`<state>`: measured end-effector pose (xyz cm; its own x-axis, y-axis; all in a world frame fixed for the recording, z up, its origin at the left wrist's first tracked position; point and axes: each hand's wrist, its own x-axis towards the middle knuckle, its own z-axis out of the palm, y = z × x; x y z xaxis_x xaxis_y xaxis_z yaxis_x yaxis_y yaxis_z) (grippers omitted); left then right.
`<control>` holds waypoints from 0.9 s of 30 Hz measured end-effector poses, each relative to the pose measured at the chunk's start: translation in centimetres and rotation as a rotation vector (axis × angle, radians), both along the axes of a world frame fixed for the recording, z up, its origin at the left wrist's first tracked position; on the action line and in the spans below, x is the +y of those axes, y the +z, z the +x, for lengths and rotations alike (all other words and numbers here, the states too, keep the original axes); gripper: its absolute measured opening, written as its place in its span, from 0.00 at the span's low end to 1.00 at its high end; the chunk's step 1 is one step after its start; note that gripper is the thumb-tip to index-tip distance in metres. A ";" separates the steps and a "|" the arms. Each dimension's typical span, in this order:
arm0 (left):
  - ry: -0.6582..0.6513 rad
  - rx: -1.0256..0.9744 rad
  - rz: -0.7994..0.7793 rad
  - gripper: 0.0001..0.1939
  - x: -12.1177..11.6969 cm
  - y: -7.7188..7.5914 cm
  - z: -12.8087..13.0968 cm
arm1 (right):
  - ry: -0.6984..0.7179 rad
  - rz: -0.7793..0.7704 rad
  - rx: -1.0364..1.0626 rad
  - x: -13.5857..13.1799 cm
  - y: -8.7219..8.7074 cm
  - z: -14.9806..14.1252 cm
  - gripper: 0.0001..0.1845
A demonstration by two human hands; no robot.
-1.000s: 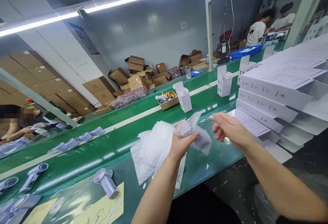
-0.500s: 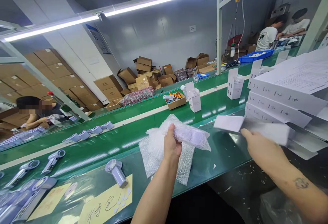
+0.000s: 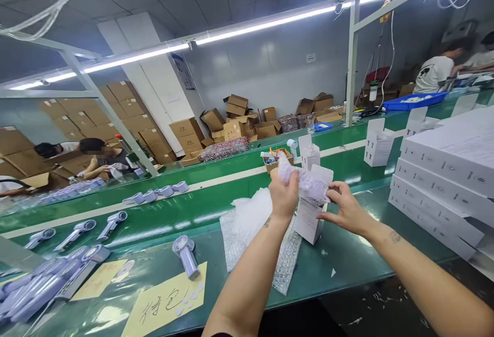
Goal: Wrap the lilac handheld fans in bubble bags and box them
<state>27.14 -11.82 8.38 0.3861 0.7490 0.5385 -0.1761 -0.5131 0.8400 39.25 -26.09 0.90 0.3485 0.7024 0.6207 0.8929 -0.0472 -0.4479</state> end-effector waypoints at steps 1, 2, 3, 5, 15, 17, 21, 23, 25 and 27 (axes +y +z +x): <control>0.054 0.078 0.123 0.16 0.0 0.5 0.3 | -0.048 0.053 0.018 0.7 -0.6 -0.3 0.24; 0.088 0.160 0.218 0.15 -0.1 1.0 0.7 | -0.092 0.098 0.027 1.3 -1.0 -0.6 0.23; 0.107 0.243 0.287 0.15 -0.1 1.6 1.2 | -0.131 0.135 0.023 1.9 -1.4 -1.0 0.23; 0.113 0.398 0.377 0.14 0.0 2.6 2.3 | -0.160 0.169 -0.013 2.4 -1.9 -1.9 0.22; 0.114 0.375 0.543 0.17 -0.9 -0.4 1.9 | -0.080 0.187 0.068 2.5 -3.5 -3.1 0.22; 0.034 0.437 0.611 0.19 -1.5 -1.4 1.7 | -0.053 0.205 0.089 2.6 -3.7 -3.1 0.24; -0.095 0.736 0.627 0.17 -1.3 -1.6 0.8 | -0.005 0.210 0.262 2.4 -4.1 -3.3 0.29; -0.095 0.765 0.717 0.19 -0.9 -1.6 -0.1 | 0.035 0.163 0.398 2.4 -4.5 -3.5 0.36; -0.113 0.760 0.794 0.19 -0.7 -1.9 -1.0 | 0.081 0.117 0.450 2.4 -5.0 -3.7 0.42; -0.169 0.795 0.788 0.19 -0.8 -2.3 -1.8 | 0.096 0.098 0.447 2.4 -5.1 -3.7 0.42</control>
